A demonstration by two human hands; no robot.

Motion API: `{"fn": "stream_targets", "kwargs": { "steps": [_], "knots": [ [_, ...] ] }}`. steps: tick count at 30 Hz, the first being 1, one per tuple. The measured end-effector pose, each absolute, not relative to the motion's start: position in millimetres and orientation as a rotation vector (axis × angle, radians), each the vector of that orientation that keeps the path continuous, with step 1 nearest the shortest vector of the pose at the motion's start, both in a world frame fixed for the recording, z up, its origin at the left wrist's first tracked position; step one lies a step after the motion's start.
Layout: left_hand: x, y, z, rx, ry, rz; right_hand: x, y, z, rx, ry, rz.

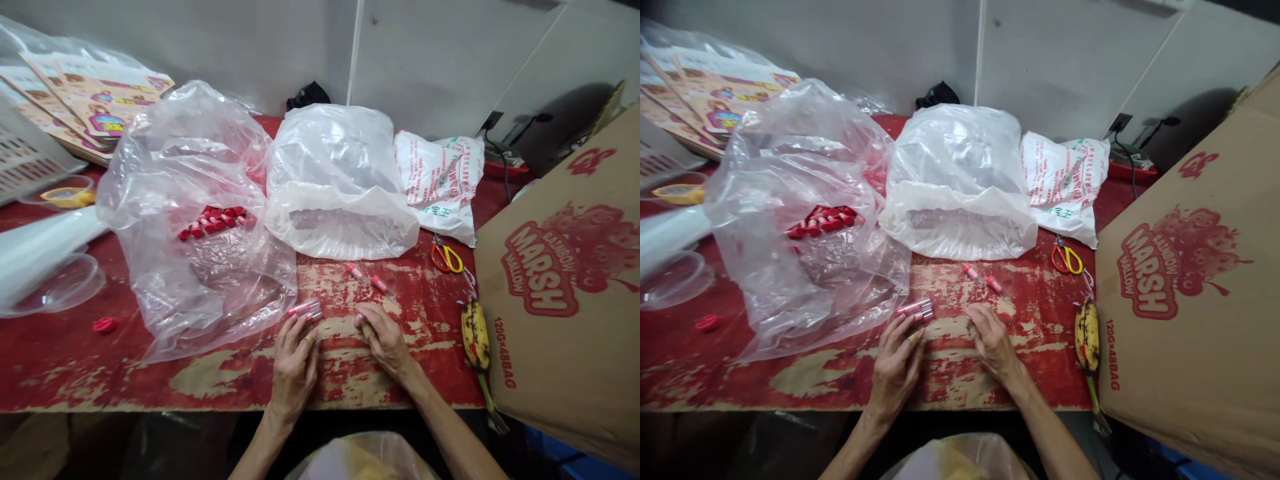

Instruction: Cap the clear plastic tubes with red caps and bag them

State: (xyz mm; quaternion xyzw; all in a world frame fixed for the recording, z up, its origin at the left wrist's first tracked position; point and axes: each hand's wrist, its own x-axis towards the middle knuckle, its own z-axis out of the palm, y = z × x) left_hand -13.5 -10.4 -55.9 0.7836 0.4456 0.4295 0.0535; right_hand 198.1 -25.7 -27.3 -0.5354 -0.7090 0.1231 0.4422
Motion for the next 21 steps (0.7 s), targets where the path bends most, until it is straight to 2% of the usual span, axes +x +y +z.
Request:
{"fn": "stream_targets", "kwargs": {
  "steps": [4, 10, 15, 18, 21],
  "knots": [
    [-14, -11, -56, 2.36, 1.359, 1.32, 195, -22, -34, -1.34, -1.777, 0.17],
    [-14, -11, -56, 2.419, 1.35, 1.28, 196, -25, -30, -1.42, -1.729, 0.21],
    [-13, -12, -56, 2.43, 1.364, 1.272, 193, -15, -27, -1.479, -1.728, 0.432],
    [-14, -11, -57, 2.416, 1.367, 1.28, 183, 0, -25, -1.558, -1.496, 0.503],
    [-15, -11, -57, 2.414, 1.366, 1.288, 175, 16, -25, -1.473, -1.548, 0.559]
  ]
}}
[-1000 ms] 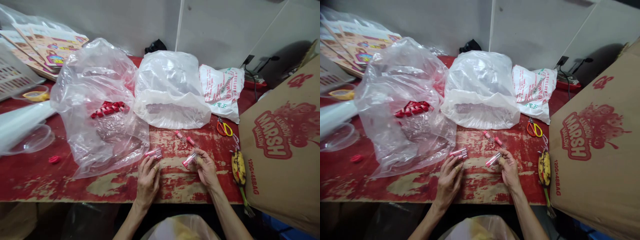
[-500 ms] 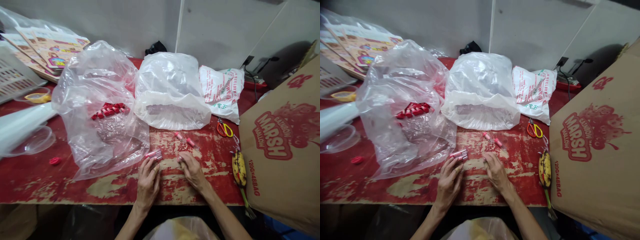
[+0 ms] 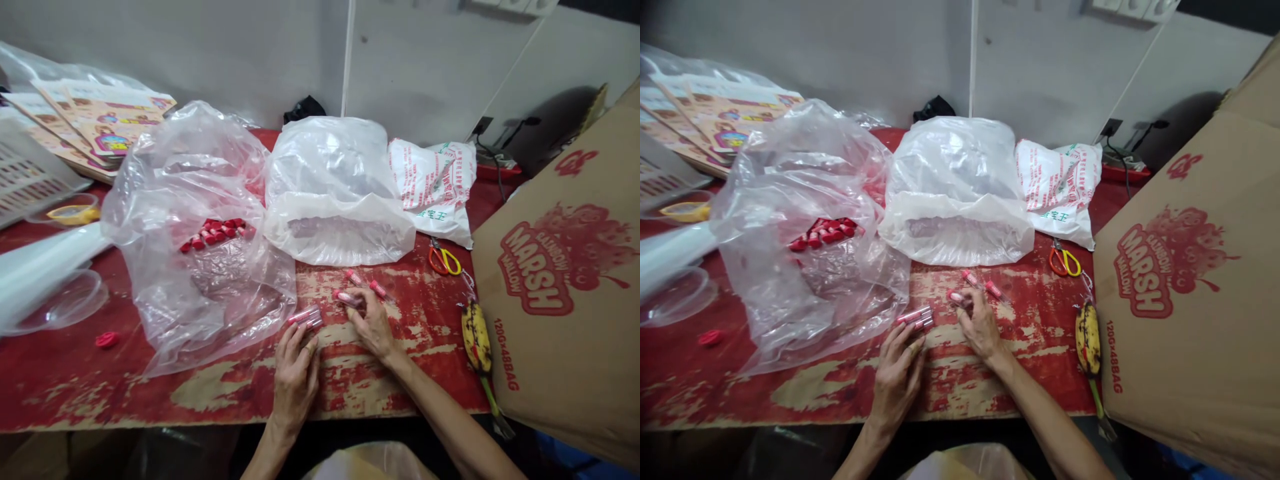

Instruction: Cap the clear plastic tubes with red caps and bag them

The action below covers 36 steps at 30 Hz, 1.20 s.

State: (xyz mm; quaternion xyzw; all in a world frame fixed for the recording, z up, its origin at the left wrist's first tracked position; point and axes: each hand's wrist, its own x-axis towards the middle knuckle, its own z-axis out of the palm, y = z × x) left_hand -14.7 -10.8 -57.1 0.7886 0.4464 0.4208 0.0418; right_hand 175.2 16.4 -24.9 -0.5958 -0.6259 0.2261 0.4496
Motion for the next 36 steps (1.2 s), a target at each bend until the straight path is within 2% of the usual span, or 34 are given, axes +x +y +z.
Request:
{"fn": "stream_targets", "kwargs": {
  "steps": [3, 8, 11, 18, 24, 28, 34, 36],
  "knots": [
    [-16, -10, -57, 2.44, 1.352, 1.271, 178, 29, -25, -1.424, -1.823, 0.417],
    [-15, -10, -58, 2.482, 1.373, 1.251, 199, 49, -23, -1.84, -1.98, -0.139],
    [-14, -10, -58, 2.519, 1.389, 1.263, 199, 59, -21, -1.936, -2.068, -0.178],
    [-14, -9, -55, 2.558, 1.456, 1.275, 194, 46, -15, -1.761, -2.103, -0.107],
    [-13, -8, -58, 2.526, 1.442, 1.279, 240, 18, -30, -2.079, -1.797, -0.319],
    [-13, -8, -60, 2.53, 1.428, 1.273, 247, 13, -42, -2.051, -1.785, -0.204],
    [-14, -10, -60, 2.525, 1.426, 1.265, 242, 0, -26, -1.758, -1.52, 0.298],
    [-14, -10, -60, 2.519, 1.422, 1.268, 242, -9, -16, -1.741, -1.428, 0.346]
  ]
}}
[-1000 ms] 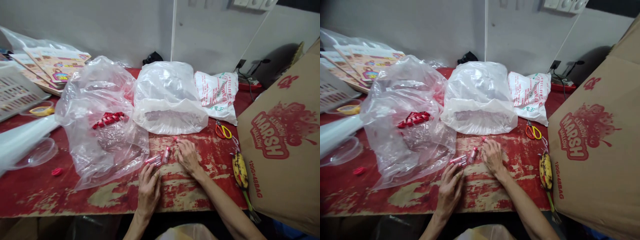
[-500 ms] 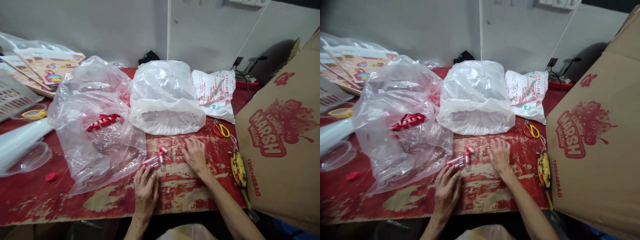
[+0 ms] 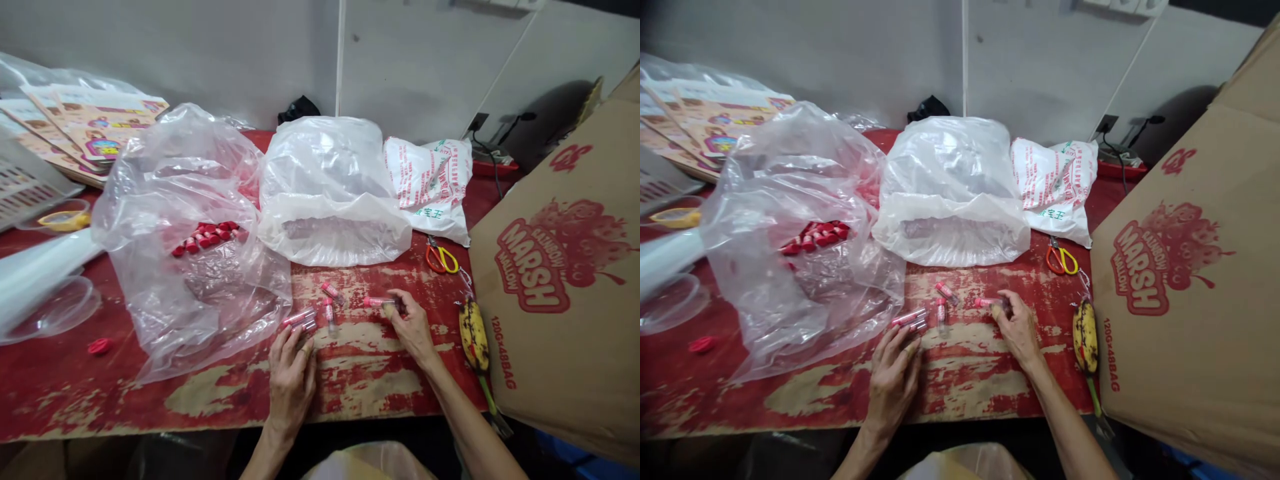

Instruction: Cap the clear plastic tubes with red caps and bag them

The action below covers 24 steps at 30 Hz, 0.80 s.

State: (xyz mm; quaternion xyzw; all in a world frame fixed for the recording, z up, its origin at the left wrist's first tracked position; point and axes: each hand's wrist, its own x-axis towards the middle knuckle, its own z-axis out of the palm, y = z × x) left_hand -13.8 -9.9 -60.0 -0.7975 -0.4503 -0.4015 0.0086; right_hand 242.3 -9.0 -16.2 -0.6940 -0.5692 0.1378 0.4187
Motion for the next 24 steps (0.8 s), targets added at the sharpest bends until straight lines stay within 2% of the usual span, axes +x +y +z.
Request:
{"fn": "stream_targets", "kwargs": {
  "steps": [6, 14, 20, 24],
  "knots": [
    [-13, -11, -59, -2.514, -1.433, -1.264, 240, -26, 1, -1.569, -1.67, 0.068],
    [-14, -11, -60, -2.535, -1.453, -1.268, 238, -28, -43, -1.438, -1.935, -0.413],
    [-15, -12, -60, -2.529, -1.477, -1.263, 234, -36, -52, -1.507, -1.927, -0.262],
    [-15, -12, -59, -2.524, -1.463, -1.276, 231, -39, -49, -1.54, -1.698, -0.136]
  ]
}}
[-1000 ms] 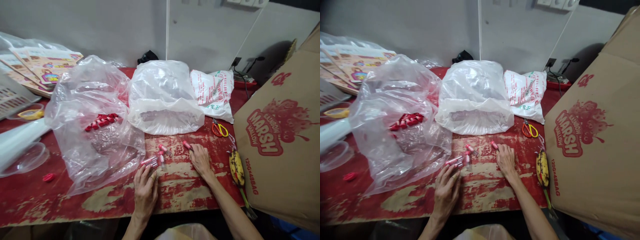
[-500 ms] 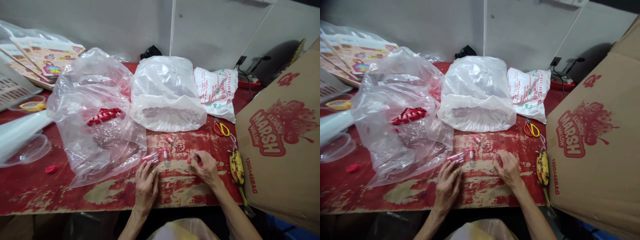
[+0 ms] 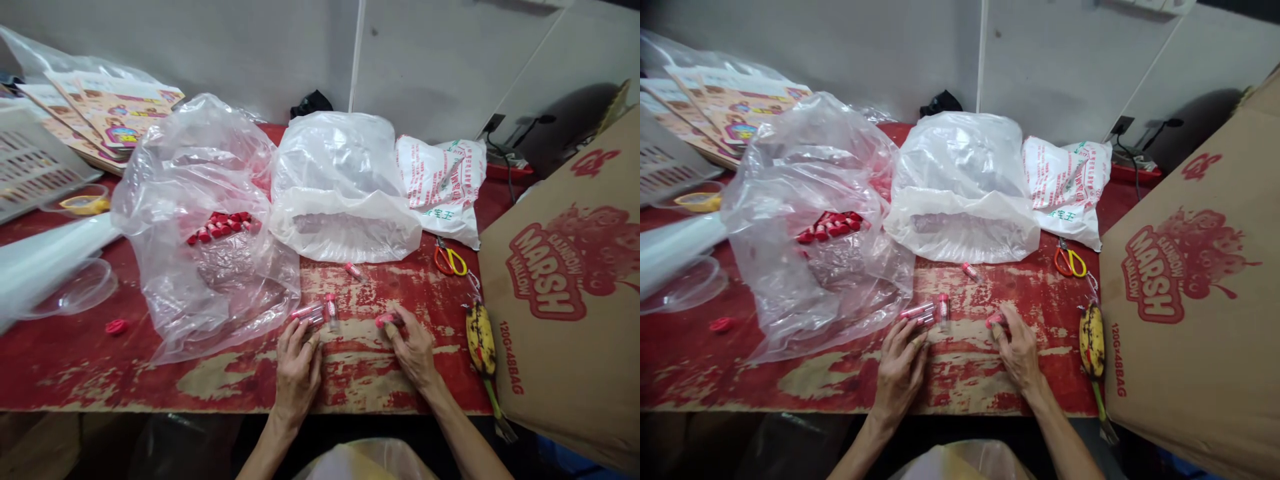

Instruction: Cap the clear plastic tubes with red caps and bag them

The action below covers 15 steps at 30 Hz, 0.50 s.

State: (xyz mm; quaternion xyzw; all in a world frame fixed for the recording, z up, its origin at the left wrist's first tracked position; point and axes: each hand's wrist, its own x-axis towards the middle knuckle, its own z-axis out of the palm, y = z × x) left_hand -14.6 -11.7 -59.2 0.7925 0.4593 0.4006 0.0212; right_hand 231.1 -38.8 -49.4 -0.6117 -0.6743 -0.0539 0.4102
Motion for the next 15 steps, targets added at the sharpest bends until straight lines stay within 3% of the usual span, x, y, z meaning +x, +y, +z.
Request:
{"fn": "stream_targets", "kwargs": {
  "steps": [15],
  "knots": [
    [-13.5, -11.3, -57.6, 2.467, 1.408, 1.256, 230.1, -30.9, -46.9, -1.545, -1.695, -0.041]
  ]
}}
